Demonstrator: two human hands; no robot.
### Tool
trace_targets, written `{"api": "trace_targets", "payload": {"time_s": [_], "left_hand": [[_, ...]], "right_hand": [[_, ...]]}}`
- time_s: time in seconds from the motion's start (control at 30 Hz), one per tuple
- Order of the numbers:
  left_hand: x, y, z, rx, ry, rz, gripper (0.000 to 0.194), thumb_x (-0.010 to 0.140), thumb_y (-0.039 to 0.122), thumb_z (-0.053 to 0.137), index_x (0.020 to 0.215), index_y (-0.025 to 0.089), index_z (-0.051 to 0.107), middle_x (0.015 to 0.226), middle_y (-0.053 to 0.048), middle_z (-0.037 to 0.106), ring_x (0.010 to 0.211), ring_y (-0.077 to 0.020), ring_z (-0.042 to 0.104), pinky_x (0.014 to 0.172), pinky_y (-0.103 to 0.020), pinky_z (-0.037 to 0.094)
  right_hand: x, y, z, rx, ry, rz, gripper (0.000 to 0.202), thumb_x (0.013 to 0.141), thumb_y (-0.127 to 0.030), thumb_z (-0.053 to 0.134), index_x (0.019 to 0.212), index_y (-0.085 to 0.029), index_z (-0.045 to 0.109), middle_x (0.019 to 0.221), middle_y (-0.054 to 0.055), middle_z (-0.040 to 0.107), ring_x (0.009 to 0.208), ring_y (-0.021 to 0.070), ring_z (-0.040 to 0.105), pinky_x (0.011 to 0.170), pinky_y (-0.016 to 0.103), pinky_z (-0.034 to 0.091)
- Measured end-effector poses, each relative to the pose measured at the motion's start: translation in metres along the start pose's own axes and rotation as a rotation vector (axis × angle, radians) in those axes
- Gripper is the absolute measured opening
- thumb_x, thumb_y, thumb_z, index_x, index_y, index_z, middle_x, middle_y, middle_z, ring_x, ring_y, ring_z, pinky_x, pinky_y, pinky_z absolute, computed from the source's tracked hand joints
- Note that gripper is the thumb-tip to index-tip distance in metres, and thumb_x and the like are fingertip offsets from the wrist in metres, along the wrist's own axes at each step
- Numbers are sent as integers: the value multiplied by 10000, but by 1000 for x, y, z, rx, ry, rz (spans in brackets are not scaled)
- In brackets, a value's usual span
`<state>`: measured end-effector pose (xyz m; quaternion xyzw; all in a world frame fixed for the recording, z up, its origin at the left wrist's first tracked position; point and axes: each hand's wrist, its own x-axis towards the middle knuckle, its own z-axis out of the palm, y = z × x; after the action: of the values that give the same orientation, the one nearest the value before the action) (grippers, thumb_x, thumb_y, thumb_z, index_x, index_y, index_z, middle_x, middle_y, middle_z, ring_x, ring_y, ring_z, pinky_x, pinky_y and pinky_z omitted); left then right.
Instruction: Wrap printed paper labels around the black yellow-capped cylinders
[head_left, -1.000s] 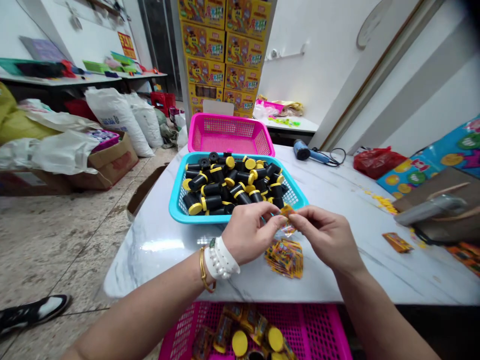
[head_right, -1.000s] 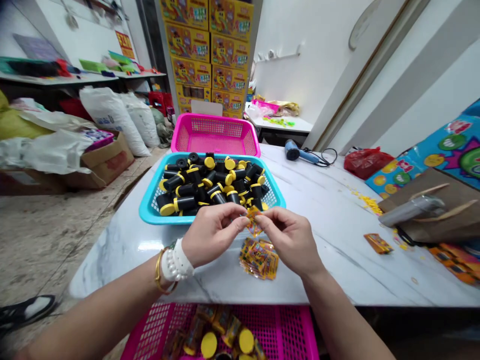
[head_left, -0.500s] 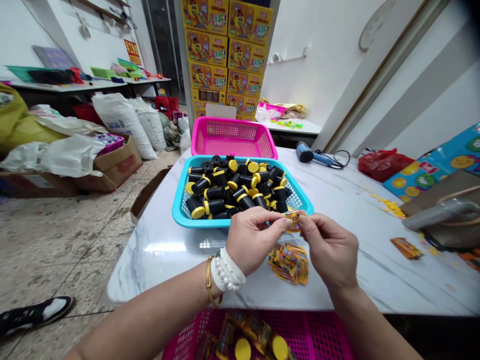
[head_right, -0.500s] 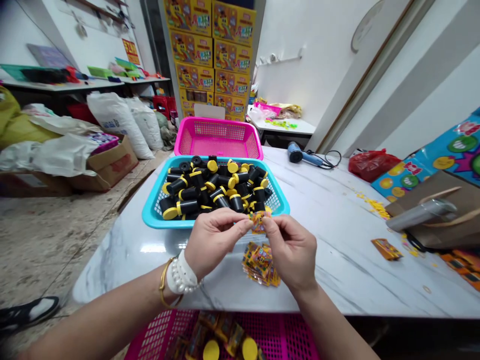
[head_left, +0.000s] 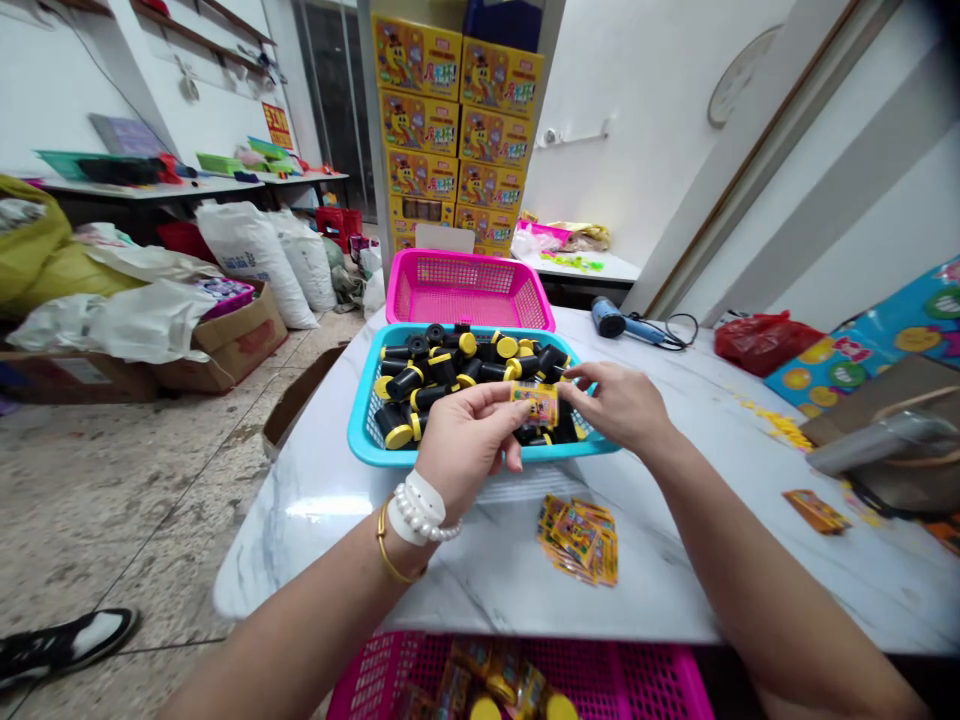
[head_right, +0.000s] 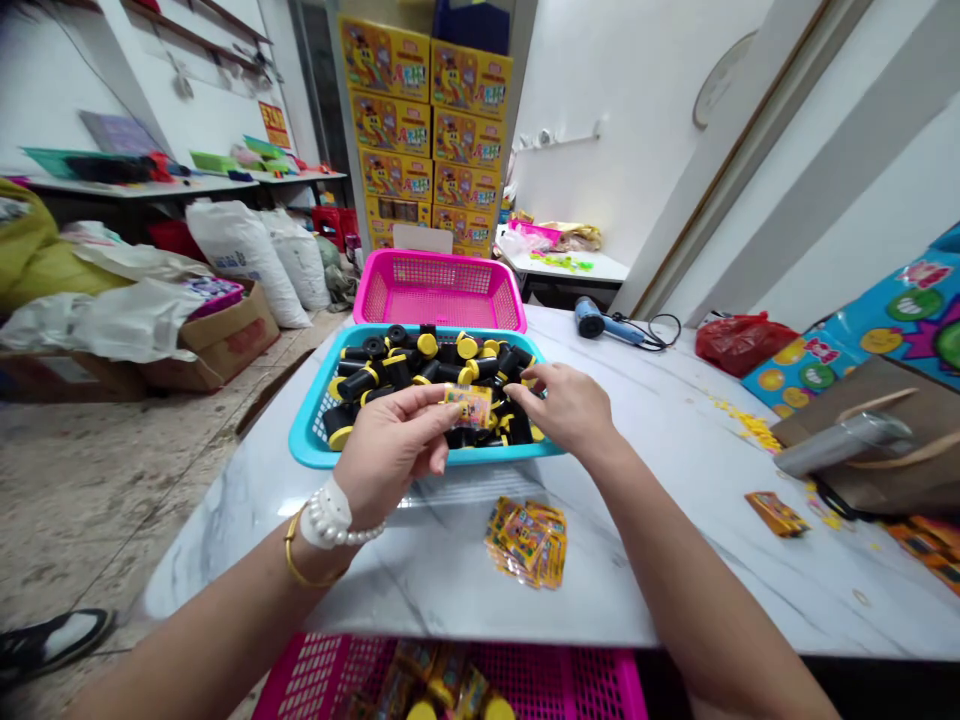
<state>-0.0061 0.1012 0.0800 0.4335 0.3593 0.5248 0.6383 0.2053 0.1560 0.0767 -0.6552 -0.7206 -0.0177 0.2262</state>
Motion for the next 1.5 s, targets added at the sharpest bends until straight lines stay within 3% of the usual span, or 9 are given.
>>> {"api": "trace_targets", "payload": {"time_s": [0.13,0.3,0.47,0.63,0.73,0.9,1.17,1.37,1.5], "left_hand": [[2,0,-2,22,-18,-90,116,836,213,748,829,100,772,535,-16,640,368,-28,425,366,-148,228],[4,2,-4,-96,15,-178,150,858,198,736,736,111,723,460,23,549,364,-19,351,360,-140,165],[9,4,-8,-250,-6,-184,118,834,173,758,752,90,740,612,-10,633,407,-9,406,335,-127,156],[12,5,-8,-334,22,-219,144,877,131,702,746,74,714,646,-13,637,406,7,405,312,-101,157],[12,6,-7,-355,27,-259,138,885,114,691,755,70,686,715,-32,670,399,16,413,298,-93,165],[12,5,-7,-408,21,-272,172,915,121,668,748,96,633,591,37,560,358,13,382,290,-82,175],[12,4,-5,-458,-23,-260,166,966,107,593,815,72,654,766,-21,669,363,38,391,299,-72,217],[12,0,-6,-369,-31,-189,160,890,184,703,759,106,656,683,8,622,384,14,347,309,-96,187],[-3,0,3,6,49,14,228,879,338,744,826,116,735,591,24,541,483,-24,411,402,-99,288]], "right_hand": [[23,1,15,-55,-99,18,223,678,-349,792,837,-207,725,910,93,742,815,259,687,690,324,477],[14,6,16,57,-54,38,240,704,-276,727,918,-201,650,932,89,728,861,259,699,776,373,536],[-6,11,-3,811,-48,11,444,793,-481,669,1153,-225,621,1064,72,734,856,211,741,764,377,626],[-27,-14,-10,1379,14,0,373,717,-467,845,1008,-261,738,926,17,755,804,185,743,775,363,641],[-33,-24,-7,1380,41,4,370,684,-431,887,984,-251,768,938,35,777,828,205,747,804,388,638],[-35,-22,-3,1304,82,22,325,710,-368,878,990,-234,782,969,50,792,867,210,749,808,374,631],[-40,-27,-3,1065,228,-126,251,756,-289,856,988,-233,777,935,19,744,797,158,721,742,311,642],[-44,-33,-2,1059,180,-208,282,795,-321,835,1035,-229,718,1233,78,693,937,180,743,798,331,662],[-47,-41,-5,1205,98,-176,354,756,-436,858,971,-228,669,899,23,744,780,167,732,719,325,650]]}}
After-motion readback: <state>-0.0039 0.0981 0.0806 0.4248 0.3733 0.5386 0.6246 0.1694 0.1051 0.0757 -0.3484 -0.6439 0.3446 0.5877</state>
